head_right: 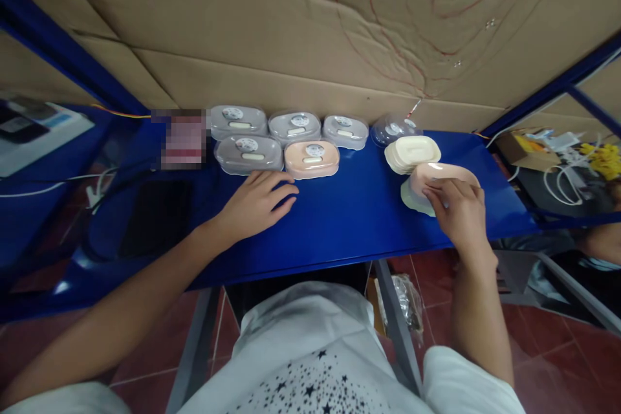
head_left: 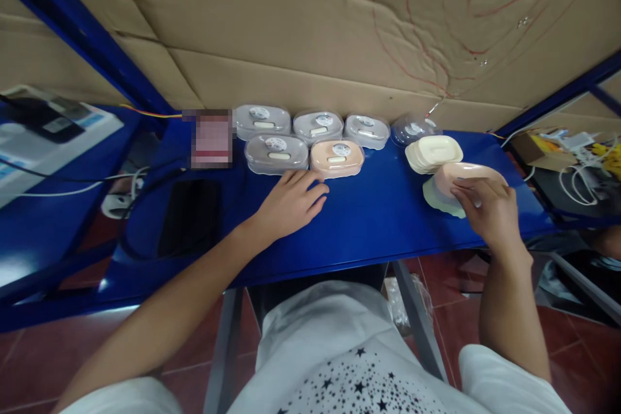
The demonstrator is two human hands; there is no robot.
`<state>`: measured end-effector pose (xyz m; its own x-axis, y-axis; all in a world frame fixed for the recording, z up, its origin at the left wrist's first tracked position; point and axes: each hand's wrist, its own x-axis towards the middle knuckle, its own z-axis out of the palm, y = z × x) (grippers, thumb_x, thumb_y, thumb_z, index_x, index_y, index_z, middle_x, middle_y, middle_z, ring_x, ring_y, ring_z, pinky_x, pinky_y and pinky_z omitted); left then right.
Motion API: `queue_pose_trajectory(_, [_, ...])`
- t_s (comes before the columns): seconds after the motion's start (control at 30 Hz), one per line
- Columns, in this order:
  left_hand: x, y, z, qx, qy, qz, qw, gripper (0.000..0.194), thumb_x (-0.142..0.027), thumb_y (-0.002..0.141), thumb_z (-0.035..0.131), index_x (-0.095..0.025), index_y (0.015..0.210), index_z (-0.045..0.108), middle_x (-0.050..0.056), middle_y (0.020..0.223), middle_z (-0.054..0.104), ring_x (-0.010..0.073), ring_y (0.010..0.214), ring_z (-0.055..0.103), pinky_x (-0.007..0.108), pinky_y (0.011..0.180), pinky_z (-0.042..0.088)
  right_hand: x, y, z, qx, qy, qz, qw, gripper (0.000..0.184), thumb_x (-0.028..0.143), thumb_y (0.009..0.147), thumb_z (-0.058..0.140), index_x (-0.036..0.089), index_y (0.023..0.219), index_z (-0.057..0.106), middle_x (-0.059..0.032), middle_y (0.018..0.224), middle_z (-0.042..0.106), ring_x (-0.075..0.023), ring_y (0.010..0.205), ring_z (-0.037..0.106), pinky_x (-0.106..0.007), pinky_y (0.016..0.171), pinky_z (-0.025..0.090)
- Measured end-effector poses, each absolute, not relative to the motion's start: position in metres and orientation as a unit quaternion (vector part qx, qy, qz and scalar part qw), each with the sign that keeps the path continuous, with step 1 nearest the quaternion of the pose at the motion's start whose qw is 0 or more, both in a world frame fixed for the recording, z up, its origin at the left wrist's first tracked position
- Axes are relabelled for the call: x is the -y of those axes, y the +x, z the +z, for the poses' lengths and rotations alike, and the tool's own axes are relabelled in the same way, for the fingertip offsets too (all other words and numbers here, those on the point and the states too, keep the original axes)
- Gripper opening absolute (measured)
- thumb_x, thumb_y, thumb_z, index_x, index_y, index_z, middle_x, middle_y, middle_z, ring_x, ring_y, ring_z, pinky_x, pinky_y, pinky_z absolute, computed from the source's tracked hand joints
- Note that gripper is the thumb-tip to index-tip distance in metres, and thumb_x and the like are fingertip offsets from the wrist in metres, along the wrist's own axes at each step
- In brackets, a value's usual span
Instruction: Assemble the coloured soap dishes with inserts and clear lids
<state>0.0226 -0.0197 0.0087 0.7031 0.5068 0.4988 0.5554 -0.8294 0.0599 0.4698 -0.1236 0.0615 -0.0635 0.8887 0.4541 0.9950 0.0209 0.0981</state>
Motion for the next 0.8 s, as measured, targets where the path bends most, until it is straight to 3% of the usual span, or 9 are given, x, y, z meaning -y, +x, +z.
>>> queue_pose_trajectory(0.13, [0.020,0.025,0.001,0.271,-0.929,-0.249,0.022,0.017,-0.023,0.106,0.058,-0.018,0.109,0.073,0.008,0.119,0.071,0.0249,0.103,0.067,0.041,0.094,0.049,0.122,0.464,0.059,0.683,-0.688,-0.231,0.082,0.052,0.062,0.105,0.051,0.019,0.124,0.071,-0.0171,0.126,0.077,-0.0337,0.120,0.069,-0.042,0.101,0.040])
queue_pose_trajectory(0.3, [0.021,0.026,0.000,0.255,-0.937,-0.238,0.004,0.019,-0.023,0.108,0.055,-0.018,0.109,0.073,0.007,0.116,0.071,0.0231,0.104,0.067,0.039,0.095,0.046,0.117,0.464,0.062,0.664,-0.706,-0.246,0.024,0.057,0.066,0.105,0.046,0.018,0.116,0.074,-0.0187,0.113,0.079,-0.0341,0.108,0.071,-0.041,0.092,0.039])
queue_pose_trajectory(0.47, [0.022,0.026,0.000,0.253,-0.941,-0.225,-0.012,0.017,-0.024,0.108,0.056,-0.019,0.109,0.072,0.007,0.116,0.071,0.0226,0.106,0.067,0.039,0.095,0.045,0.112,0.467,0.061,0.675,-0.695,-0.248,0.015,0.055,0.065,0.103,0.051,0.016,0.113,0.074,-0.0200,0.102,0.080,-0.0329,0.098,0.074,-0.041,0.095,0.041])
queue_pose_trajectory(0.63, [0.023,0.026,-0.001,0.251,-0.943,-0.218,-0.020,0.016,-0.024,0.108,0.058,-0.018,0.109,0.073,0.006,0.116,0.071,0.0220,0.104,0.066,0.038,0.096,0.044,0.111,0.481,0.058,0.698,-0.676,-0.233,0.017,0.050,0.061,0.103,0.055,0.019,0.125,0.071,-0.0194,0.111,0.080,-0.0341,0.107,0.075,-0.040,0.102,0.043])
queue_pose_trajectory(0.8, [0.022,0.027,-0.002,0.251,-0.944,-0.213,-0.026,0.016,-0.024,0.108,0.058,-0.019,0.111,0.073,0.006,0.116,0.071,0.0222,0.105,0.066,0.038,0.097,0.044,0.105,0.498,0.058,0.699,-0.685,-0.204,0.014,0.051,0.064,0.099,0.058,0.020,0.124,0.063,-0.0190,0.120,0.079,-0.0361,0.113,0.074,-0.045,0.102,0.043])
